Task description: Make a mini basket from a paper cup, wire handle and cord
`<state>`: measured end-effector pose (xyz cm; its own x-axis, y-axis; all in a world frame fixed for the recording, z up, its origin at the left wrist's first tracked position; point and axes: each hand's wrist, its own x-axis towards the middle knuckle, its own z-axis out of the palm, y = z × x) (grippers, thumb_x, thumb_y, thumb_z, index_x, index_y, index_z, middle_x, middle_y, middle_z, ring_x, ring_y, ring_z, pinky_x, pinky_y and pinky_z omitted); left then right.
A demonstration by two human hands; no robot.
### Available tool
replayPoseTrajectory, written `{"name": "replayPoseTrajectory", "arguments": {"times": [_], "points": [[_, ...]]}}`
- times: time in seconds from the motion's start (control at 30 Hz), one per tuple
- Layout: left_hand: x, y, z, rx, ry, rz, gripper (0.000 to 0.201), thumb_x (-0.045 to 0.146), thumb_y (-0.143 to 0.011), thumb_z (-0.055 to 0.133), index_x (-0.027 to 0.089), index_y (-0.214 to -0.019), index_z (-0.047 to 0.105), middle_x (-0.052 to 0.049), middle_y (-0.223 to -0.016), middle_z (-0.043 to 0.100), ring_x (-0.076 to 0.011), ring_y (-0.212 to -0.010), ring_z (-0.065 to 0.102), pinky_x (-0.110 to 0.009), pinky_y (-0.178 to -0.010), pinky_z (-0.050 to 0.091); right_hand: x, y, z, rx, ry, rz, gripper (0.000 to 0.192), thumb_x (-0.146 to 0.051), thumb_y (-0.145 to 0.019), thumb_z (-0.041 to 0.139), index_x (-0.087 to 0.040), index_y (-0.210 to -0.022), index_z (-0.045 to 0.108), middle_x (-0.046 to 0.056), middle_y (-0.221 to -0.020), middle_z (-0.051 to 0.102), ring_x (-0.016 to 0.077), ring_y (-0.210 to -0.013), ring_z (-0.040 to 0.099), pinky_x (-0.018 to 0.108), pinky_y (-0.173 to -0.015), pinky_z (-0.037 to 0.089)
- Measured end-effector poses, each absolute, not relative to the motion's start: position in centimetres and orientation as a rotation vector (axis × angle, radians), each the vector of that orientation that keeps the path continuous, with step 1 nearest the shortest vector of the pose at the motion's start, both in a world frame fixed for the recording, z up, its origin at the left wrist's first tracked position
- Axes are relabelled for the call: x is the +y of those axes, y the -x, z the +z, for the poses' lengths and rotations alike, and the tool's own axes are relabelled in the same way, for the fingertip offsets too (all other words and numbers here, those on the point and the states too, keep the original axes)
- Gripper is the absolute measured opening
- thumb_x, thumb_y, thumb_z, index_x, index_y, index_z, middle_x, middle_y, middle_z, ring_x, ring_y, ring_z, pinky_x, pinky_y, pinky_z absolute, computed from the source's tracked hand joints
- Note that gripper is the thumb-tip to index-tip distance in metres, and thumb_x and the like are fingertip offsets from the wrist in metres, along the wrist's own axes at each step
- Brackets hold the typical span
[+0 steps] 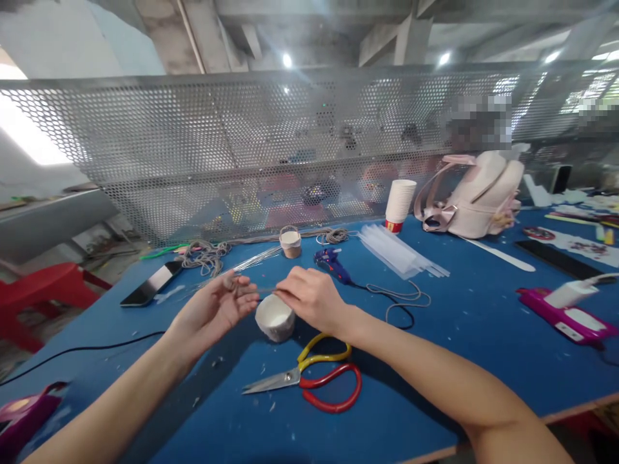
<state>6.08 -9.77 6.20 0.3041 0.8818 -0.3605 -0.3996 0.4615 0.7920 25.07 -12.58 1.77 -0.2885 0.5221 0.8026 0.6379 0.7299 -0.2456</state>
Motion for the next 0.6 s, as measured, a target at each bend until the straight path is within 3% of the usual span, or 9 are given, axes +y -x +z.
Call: {"name": "replayPoseTrajectory", "arguments": {"times": [0.1, 0.2, 0.33, 0.43, 0.5, 0.53, 0.6], "points": [[-9.4, -4.6, 5.0, 0.958, -0.927, 0.883, 0.031, 0.035, -0.088, 0.044, 0.014, -0.068, 0.054, -0.001, -0.056, 0.056, -0.0137, -0.048, 0.057, -0.024, -0.045, 0.048, -12.2, -25.2, 1.9, -1.667, 1.060, 0.492, 0.015, -0.027, -0.082, 0.059, -0.016, -0.072, 0.062, 0.000, -0.064, 0.059, 0.0107, -0.056, 0.052, 0.025, -0.054, 0.041], [-9.1, -2.5, 3.5, 1.182, -1.361, 0.862, 0.028, 0.039, -0.075, 0.062, 0.019, -0.064, 0.046, 0.009, -0.045, 0.039, -0.0085, -0.039, 0.042, -0.019, -0.040, 0.036, -11.7, -25.4, 2.2, -1.479, 1.161, 0.880, 0.017, -0.031, -0.076, 0.062, -0.016, -0.068, 0.060, -0.003, -0.054, 0.054, 0.0090, -0.047, 0.048, 0.024, -0.051, 0.039], [-9.4, 0.3, 1.6, 1.319, -1.984, 0.669, 0.019, 0.039, -0.077, 0.051, 0.021, -0.083, 0.053, 0.010, -0.048, 0.038, -0.0109, -0.042, 0.039, -0.021, -0.044, 0.033, -11.6, -25.6, 2.6, -1.412, 1.172, 1.014, 0.018, -0.032, -0.072, 0.064, -0.016, -0.066, 0.060, -0.005, -0.049, 0.051, 0.0084, -0.047, 0.046, 0.024, -0.051, 0.037], [-10.2, 1.9, 0.9, 1.210, -2.305, 0.473, 0.020, 0.032, -0.075, 0.048, 0.023, -0.091, 0.057, 0.000, -0.072, 0.059, -0.0159, -0.064, 0.055, -0.026, -0.060, 0.043, -11.7, -25.6, 2.7, -1.421, 1.168, 1.041, 0.017, -0.031, -0.072, 0.065, -0.016, -0.065, 0.060, -0.005, -0.051, 0.051, 0.0081, -0.047, 0.046, 0.024, -0.051, 0.036], [-10.5, 2.4, 1.0, 1.221, -2.392, 0.460, 0.012, 0.031, -0.072, 0.050, 0.022, -0.078, 0.055, -0.002, -0.078, 0.060, -0.0166, -0.068, 0.055, -0.026, -0.063, 0.043, -11.7, -25.6, 2.6, -1.432, 1.172, 1.052, 0.017, -0.030, -0.071, 0.066, -0.016, -0.065, 0.059, -0.005, -0.051, 0.051, 0.0079, -0.047, 0.046, 0.024, -0.051, 0.035], [-10.6, 2.5, 1.1, 1.289, -2.395, 0.500, 0.011, 0.032, -0.071, 0.050, 0.022, -0.068, 0.051, 0.000, -0.070, 0.057, -0.0155, -0.063, 0.051, -0.026, -0.060, 0.041, -11.7, -25.6, 2.6, -1.434, 1.173, 1.060, 0.017, -0.030, -0.071, 0.066, -0.016, -0.065, 0.059, -0.005, -0.051, 0.051, 0.0078, -0.048, 0.046, 0.024, -0.051, 0.035], [-10.7, 2.2, 1.7, 1.479, -2.327, 0.642, 0.027, 0.037, -0.073, 0.047, 0.023, -0.054, 0.033, 0.005, -0.051, 0.039, -0.0126, -0.049, 0.039, -0.024, -0.050, 0.034, -11.6, -25.6, 2.6, -1.427, 1.177, 1.079, 0.017, -0.030, -0.072, 0.065, -0.016, -0.065, 0.059, -0.005, -0.050, 0.051, 0.0076, -0.047, 0.045, 0.024, -0.051, 0.034]]}}
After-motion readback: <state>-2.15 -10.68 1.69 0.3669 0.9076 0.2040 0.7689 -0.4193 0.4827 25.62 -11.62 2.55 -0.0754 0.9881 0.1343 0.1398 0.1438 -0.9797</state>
